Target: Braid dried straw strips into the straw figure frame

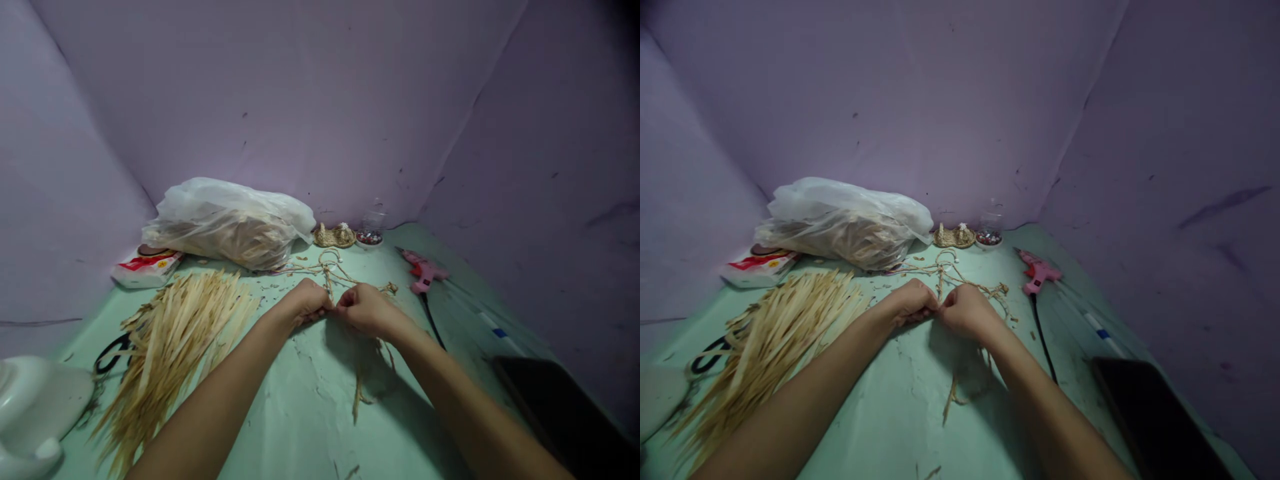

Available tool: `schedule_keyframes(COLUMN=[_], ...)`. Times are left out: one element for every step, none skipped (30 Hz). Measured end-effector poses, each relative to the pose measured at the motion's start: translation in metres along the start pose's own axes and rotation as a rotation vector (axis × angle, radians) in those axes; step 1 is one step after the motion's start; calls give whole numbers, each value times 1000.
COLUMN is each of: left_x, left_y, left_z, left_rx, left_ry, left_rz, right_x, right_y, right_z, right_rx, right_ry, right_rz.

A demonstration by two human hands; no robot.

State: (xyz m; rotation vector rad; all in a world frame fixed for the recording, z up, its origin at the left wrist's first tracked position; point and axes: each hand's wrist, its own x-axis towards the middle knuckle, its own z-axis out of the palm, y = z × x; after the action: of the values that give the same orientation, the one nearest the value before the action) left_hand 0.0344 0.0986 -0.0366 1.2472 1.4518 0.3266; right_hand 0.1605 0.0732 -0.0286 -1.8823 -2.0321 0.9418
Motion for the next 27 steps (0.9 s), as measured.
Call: schedule_keyframes(left_x=[1,2,3,4,5,5,5,4,3,2,1,-1,-1,-2,-2,-3,-2,-2,-2,-2,-2,-2,-2,-3,-3,-4,-4], left_y=[0,-1,-1,-2,-3,-3,-4,-5,-5,-6,-6,-7,-7,-7,-7,-7,-8,-8,-8,-9,-9,-9,-9,-8,-8,-8,-8], left_z=[0,0,0,0,0,-1,-2,-3,-3,-5,-6,-7,-8,-9,-10,-10,-11,-11,-12,-12,-12,-12,-12,-12,-12,-12,-12], left_rx=[-6,-13,-22,-32,-42,-50,-57,-64,-77,-89,-97,-102,-104,-105,-106,-107,-110,-112,-110,-105,-98,-93,-89,-86,-82,-77,-73], left_ry=[1,2,4,5,5,1,-9,-27,-53,-80,-106,-129,-145,-154,-158,-163,-168,-172,-175,-176,-173,-165,-158,-153,-152,-158,-166], left_rz=[-29,-53,-70,-80,-79,-66,-43,-12,25,57,78,90,97,103,107,109,114,118,118,117,116,116,116,116,116,117,119], right_x=[-3,-6,-9,-11,-13,-15,-17,-18,-19,-19,-19,-19,-18,-16,-14,-11,-8,-5,-3,-1,1,2,2,3,3,4,4], right_y=[-5,-9,-13,-17,-20,-22,-23,-23,-22,-21,-19,-16,-13,-11,-9,-7,-6,-5,-5,-5,-6,-6,-7,-7,-6,-5,-4], right_z=[3,6,10,14,17,20,21,21,19,15,10,3,-4,-11,-17,-21,-22,-22,-19,-15,-9,-4,1,6,9,11,12], right_rx=[-73,-150,-223,-282,-327,-354,-364,-355,-323,-267,-187,-86,31,146,251,344,426,496,562,624,688,746,794,829,845,841,826], right_ry=[27,68,105,140,166,184,191,174,119,21,-101,-231,-327,-324,-239,-137,-41,17,34,14,-24,-68,-109,-141,-170,-194,-211], right_rz=[-36,-69,-85,-92,-89,-85,-90,-111,-138,-163,-174,-164,-122,-68,-19,39,89,133,175,208,234,248,253,247,231,213,194])
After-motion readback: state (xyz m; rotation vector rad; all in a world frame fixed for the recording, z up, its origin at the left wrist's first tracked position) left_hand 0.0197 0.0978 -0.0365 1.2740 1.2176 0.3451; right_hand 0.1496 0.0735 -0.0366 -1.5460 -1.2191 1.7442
